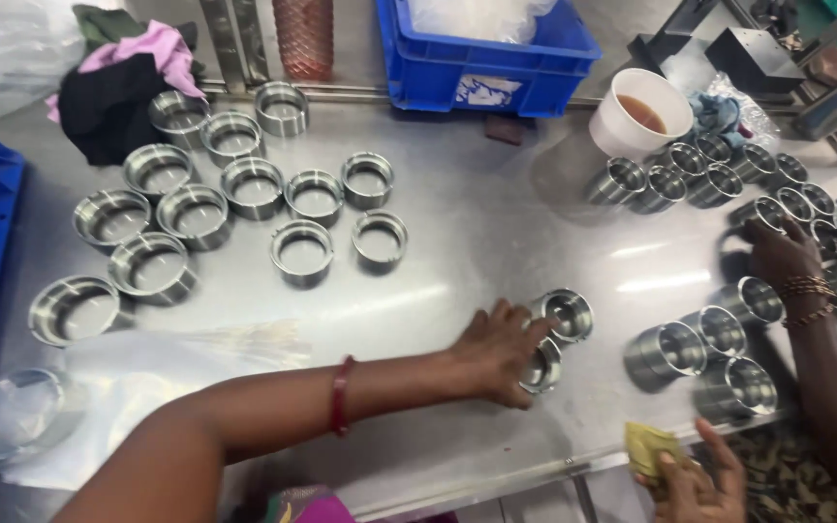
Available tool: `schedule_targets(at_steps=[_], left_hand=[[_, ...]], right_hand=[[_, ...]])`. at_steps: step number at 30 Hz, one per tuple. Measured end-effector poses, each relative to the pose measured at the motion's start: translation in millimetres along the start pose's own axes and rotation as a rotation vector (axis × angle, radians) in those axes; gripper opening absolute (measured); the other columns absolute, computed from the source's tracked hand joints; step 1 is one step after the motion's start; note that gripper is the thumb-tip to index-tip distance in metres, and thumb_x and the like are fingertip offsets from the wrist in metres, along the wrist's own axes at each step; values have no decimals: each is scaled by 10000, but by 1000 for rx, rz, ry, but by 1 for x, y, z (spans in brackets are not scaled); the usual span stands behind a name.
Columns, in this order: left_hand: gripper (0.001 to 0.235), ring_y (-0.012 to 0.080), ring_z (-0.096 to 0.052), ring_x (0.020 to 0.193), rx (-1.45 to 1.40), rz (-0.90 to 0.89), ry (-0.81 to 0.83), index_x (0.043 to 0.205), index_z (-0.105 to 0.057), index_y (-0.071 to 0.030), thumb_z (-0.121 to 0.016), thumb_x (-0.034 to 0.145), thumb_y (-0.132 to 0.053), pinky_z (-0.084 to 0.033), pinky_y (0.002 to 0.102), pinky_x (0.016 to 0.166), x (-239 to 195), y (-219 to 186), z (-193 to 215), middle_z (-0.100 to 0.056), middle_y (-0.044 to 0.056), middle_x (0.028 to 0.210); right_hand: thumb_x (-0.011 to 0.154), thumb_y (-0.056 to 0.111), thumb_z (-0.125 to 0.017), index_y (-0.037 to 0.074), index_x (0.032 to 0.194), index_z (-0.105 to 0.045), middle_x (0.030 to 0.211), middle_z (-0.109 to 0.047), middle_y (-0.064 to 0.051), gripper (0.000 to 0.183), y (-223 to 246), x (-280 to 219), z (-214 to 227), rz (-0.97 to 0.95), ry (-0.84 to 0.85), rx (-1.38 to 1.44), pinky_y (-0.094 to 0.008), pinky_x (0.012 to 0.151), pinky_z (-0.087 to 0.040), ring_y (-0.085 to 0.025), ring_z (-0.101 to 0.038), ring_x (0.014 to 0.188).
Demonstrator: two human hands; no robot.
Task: Cleaning metal rings with a sponge and placing them into plastic bags for packaging.
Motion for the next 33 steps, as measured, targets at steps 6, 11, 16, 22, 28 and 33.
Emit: schedule_targets(at_steps=[6, 11, 16, 22, 28, 33], left_hand=[[1014, 482, -345, 1331, -150, -87, -190, 1467, -346, -61, -910, 712, -437, -330, 636, 1059, 31, 35, -64, -420, 314, 1397], [868, 517, -657, 1030, -1145, 443, 257, 1453, -399, -76, -708, 832, -597, -515, 498, 715, -65, 14, -66, -606, 350, 1222], [793, 328, -560, 1333, -276, -441, -338, 1481, -452, -123, -782, 862, -493, -574, 404, 1063, -103, -31, 14, -517, 213, 1384], [855, 356, -553, 1185, -352, -129, -23, 1423, -419, -126, -828, 711, -365, -502, 508, 940, -38, 23, 3, -533, 168, 1211], [674, 443, -433, 1259, 283, 166, -145, 1412, -499, -119, -765, 817, -291, -394, 623, 1017, 60, 114, 11, -502, 248, 1333], [945, 428, -363, 1314, 261, -152, -244, 1465, -466, -187, -845, 634, -431, -382, 660, 985, 104, -1, 1, -444, 242, 1398]], right_hand=[[882, -66, -564, 134, 1621, -223, 1072, -724, -326, 838, -4, -29, -83, -206, 256, -25, -407, 979, -556, -296, -717, 1041], [872, -92, -494, 153, 1657, -166, 1126, -726, -294, 885, 73, -62, -180, -277, 546, 114, -375, 986, -530, -247, -697, 1085], [867, -152, -454, 121, 1671, -194, 1162, -700, -323, 888, 87, -53, -206, -440, 645, 588, -408, 786, -566, -267, -679, 953], [887, -132, -434, 53, 1600, -293, 1202, -658, -298, 749, 85, -37, -209, -461, 634, 595, -380, 869, -557, -272, -660, 1086], [859, -140, -484, 9, 1578, -347, 1235, -620, -326, 747, -11, 15, -37, -221, 49, 370, -436, 1009, -534, -321, -667, 1153], [995, -129, -514, 31, 1691, -272, 1137, -649, -391, 754, -77, 39, 27, -122, -4, 121, -452, 604, -519, -340, -657, 847]])
Point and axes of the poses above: each hand's wrist, its own x-axis towards the middle knuckle, its own z-axis out of the back of the hand, y = z × x, the point moved 10 cm from there along x, towards the middle knuckle
